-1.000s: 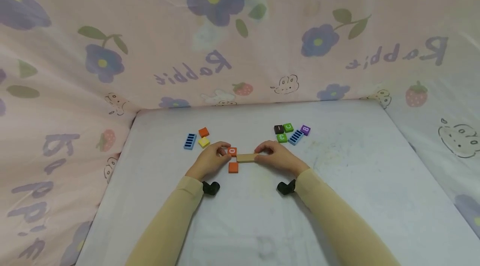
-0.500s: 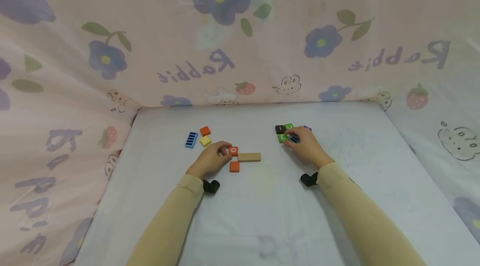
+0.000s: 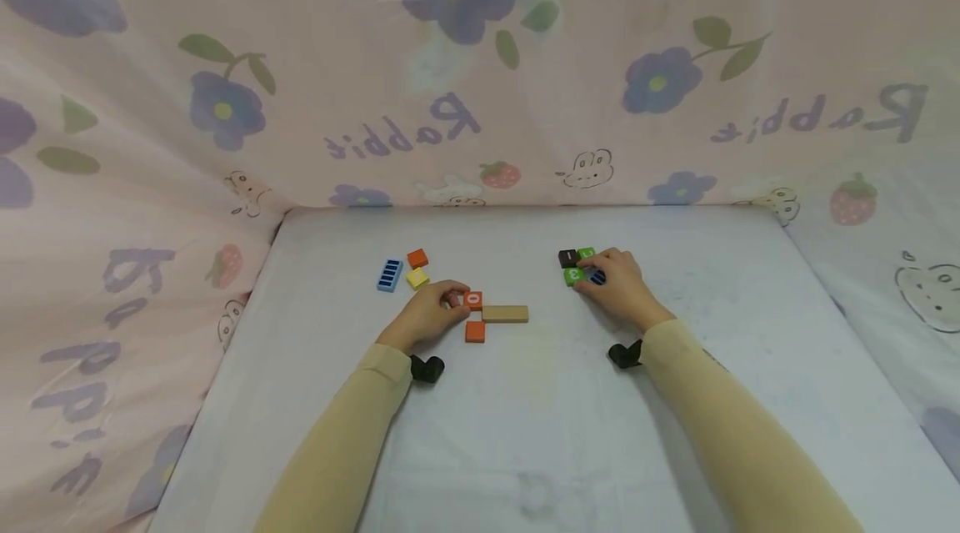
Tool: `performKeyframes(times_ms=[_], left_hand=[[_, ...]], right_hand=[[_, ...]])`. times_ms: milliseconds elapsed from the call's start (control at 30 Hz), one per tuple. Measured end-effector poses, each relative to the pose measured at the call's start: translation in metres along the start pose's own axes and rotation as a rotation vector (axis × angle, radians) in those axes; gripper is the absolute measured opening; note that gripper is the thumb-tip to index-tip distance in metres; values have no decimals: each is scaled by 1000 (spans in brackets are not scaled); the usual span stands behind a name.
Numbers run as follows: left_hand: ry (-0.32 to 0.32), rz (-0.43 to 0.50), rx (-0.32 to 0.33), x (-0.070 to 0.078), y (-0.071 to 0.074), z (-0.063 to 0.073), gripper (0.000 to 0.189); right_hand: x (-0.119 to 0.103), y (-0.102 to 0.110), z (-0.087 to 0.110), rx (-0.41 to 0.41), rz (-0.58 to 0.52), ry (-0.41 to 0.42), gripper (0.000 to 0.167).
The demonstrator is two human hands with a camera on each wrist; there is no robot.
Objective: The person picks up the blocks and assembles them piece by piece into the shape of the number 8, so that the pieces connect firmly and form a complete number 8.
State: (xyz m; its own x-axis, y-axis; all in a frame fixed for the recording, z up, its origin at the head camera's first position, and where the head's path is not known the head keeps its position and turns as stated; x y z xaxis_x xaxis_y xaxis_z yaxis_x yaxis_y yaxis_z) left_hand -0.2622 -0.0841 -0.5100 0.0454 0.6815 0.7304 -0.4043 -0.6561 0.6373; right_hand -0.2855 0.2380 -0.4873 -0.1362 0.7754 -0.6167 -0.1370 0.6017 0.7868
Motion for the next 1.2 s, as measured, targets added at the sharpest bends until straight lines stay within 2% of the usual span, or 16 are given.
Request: performKeyframes(times_ms=[300, 567, 700, 900, 1033, 1200], left_hand=[[-3, 9, 0, 2, 1, -2, 36], [-7, 7, 11, 3, 3, -3, 36], [-6, 7, 13, 2, 3, -2, 36], [-3, 19, 15, 2, 2, -1, 36], [-1, 27, 13, 1, 1, 0, 36], [-14, 11, 16, 2, 0, 1, 35]], right_hand=[[2, -2, -4, 3, 69, 18, 42], [-15, 0, 2, 32, 94, 61, 39], [-30, -7, 6, 14, -6, 53, 38], [-45, -33, 11, -111, -236, -32, 36], [-47, -44, 10, -135, -274, -50, 35], [-42, -51, 7, -140, -269, -54, 38]])
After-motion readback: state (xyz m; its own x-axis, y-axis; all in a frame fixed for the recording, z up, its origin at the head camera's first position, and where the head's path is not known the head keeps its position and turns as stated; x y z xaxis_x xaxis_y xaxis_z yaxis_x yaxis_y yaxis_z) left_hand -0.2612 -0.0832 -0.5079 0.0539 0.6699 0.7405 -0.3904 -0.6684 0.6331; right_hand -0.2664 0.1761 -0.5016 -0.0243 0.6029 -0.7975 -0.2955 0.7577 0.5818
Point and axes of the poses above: each hand's wrist, its own z-axis away from the middle knuckle, its own y-axis out of the back of the hand, x = y × z, the point moved 7 cm from there along -z, towards the middle knuckle, and after that the axes turned 7 degrees about -z, right-handed, at the moved point
